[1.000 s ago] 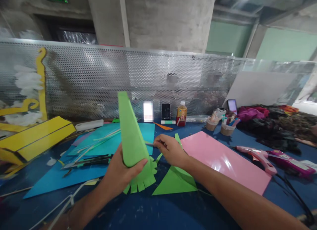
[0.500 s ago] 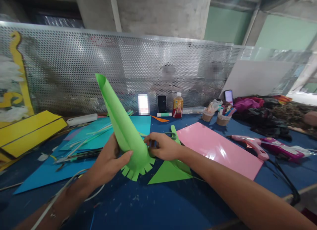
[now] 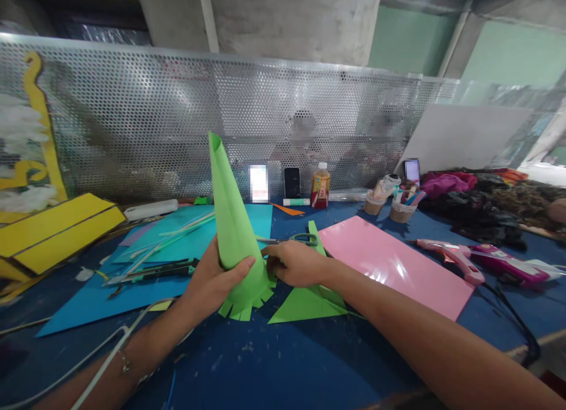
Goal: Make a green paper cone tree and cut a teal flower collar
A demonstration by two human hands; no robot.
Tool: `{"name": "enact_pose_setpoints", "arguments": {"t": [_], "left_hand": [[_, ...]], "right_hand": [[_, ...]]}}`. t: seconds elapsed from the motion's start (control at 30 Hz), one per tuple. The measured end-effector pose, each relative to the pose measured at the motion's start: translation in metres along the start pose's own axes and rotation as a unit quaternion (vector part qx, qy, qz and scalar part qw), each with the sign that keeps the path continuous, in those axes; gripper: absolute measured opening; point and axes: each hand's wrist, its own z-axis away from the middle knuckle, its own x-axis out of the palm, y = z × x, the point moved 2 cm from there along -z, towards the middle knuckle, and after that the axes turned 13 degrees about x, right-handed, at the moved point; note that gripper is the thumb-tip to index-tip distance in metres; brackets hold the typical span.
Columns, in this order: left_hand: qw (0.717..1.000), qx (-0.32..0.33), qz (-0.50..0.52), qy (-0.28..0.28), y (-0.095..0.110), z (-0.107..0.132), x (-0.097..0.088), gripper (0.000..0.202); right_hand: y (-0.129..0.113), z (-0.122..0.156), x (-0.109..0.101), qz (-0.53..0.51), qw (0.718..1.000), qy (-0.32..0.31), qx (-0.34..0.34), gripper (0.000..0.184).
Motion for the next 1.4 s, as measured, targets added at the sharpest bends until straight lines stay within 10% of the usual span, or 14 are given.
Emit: {"name": "enact_pose_setpoints", "arguments": {"t": [0.67, 1.07, 1.4], "left_hand": [[0.999, 0.035, -0.003, 0.003, -0.005, 0.003, 0.003, 0.046], [0.998, 0.042, 0.040, 0.009, 0.001, 0.005, 0.007, 0.043], [0.989, 0.010, 0.145, 0.015, 0.000, 0.007, 0.007, 0.032]], "right_hand": [[0.001, -0.003, 0.005, 0.032, 0.999, 0.020, -0.003, 0.014], [-0.014, 0.004, 0.007, -0.148, 0.987, 0.004, -0.068, 0.073], [-0.018, 0.004, 0.006, -0.144, 0.988, 0.006, -0.052, 0.073]]}}
